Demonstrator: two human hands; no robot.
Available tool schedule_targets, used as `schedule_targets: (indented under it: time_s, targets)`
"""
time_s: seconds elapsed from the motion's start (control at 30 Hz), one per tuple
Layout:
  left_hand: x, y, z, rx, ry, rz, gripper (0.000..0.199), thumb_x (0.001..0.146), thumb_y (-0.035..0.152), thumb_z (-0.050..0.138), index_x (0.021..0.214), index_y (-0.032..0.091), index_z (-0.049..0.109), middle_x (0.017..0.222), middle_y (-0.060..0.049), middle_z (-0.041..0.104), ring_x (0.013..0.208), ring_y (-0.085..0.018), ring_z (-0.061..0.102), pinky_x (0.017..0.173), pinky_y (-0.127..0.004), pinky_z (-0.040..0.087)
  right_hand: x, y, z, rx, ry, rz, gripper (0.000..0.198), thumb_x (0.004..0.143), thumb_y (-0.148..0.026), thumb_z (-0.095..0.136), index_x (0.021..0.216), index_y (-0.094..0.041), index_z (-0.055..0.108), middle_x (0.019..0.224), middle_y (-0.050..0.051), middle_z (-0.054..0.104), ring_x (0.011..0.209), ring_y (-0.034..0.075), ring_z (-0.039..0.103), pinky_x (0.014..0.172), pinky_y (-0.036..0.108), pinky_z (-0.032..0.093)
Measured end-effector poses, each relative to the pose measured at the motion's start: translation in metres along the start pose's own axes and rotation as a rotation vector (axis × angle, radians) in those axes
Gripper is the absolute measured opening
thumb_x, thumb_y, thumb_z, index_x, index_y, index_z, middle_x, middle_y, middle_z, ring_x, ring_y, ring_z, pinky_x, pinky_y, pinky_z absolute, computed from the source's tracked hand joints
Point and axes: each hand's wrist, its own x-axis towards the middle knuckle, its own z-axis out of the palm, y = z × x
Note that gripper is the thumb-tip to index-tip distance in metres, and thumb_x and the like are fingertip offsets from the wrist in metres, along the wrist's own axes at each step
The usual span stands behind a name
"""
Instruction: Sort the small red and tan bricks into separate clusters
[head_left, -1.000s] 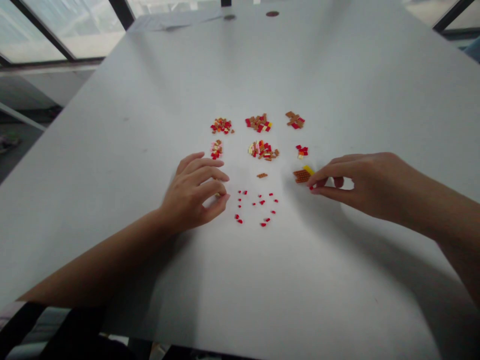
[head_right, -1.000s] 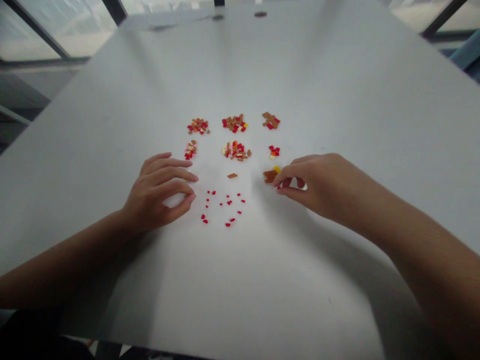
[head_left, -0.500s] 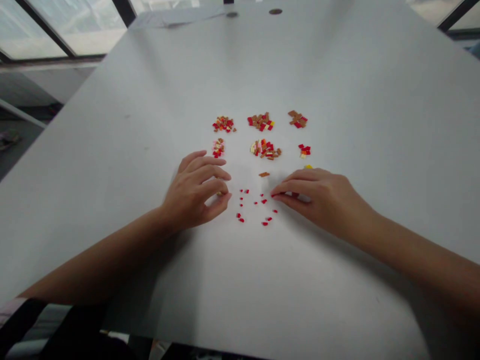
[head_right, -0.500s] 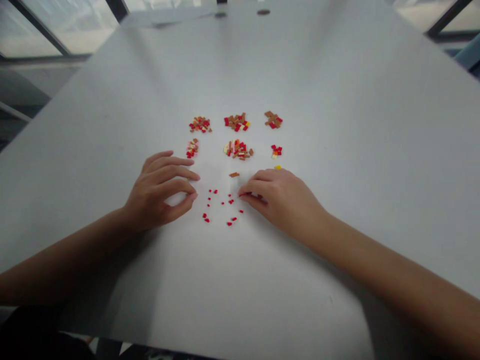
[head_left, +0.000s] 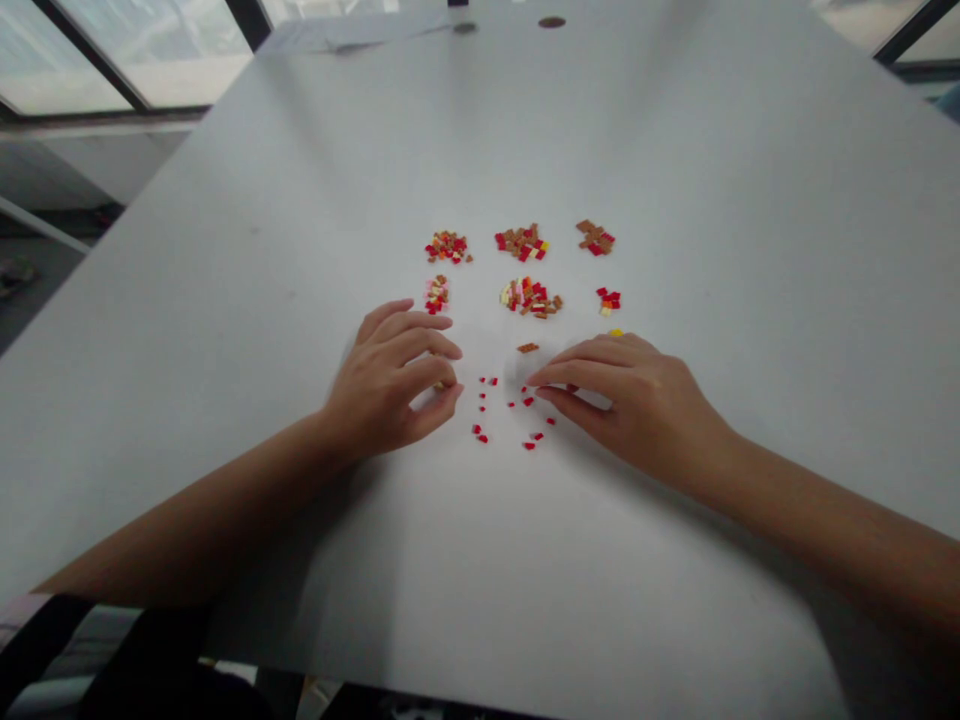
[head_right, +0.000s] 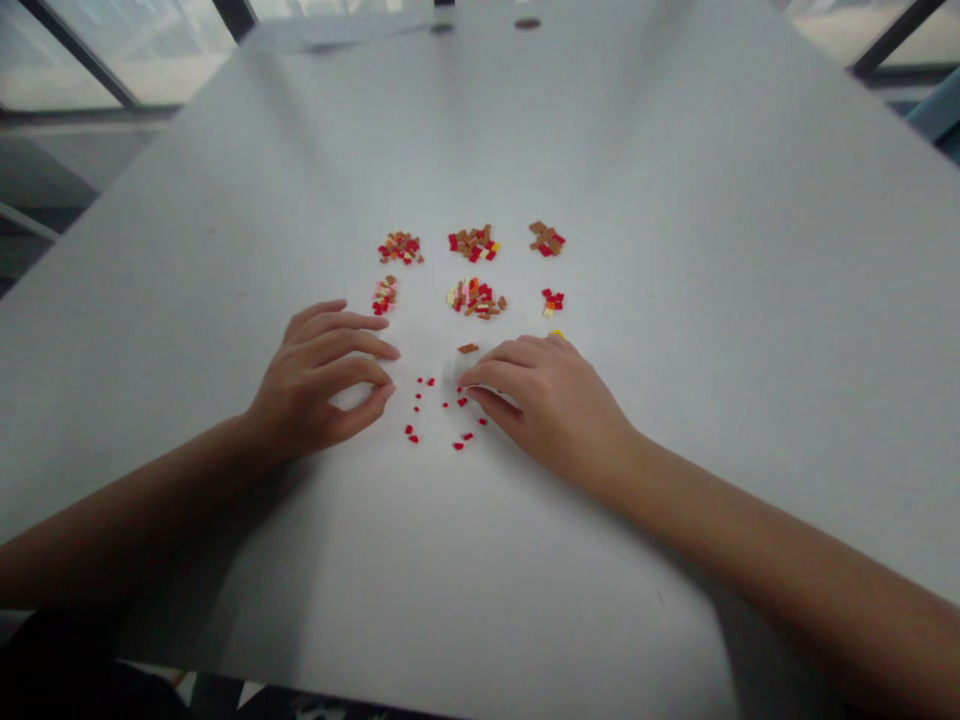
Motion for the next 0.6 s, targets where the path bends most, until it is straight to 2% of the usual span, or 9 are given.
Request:
schedule_targets:
  time_s: [0.2,0.6]
  targets:
    - [-0.0009,-0.0012,0.0018,-0.007,0.034,0.033,0.009,0.085,0.022,0.066,0.077,0.023,0.062,0.095,0.001,0.077,0.109,-0.022,0.069,0.109,-0.049,0.044,0.0008,0.0005,0.0041,0.022,-0.052,-0.066,0.019,0.095,-0.021,0.059,0.103,-0.023,0.076,0.095,0.008,0.076,0.087,0.022,0.069,0.077,0.036,0.048]
    - [0.0001,-0.0005,0.0006,0.002,0.037,0.053,0.010,0.086,0.021,0.066,0.077,0.023,0.061,0.095,0.000,0.077,0.109,-0.023,0.070,0.108,-0.049,0.046,0.0006,0.0019,0.0043,-0.006,-0.066,-0.066,0.017,0.097,-0.024,0.058,0.093,-0.021,0.074,0.094,0.007,0.077,0.086,0.022,0.068,0.077,0.036,0.043]
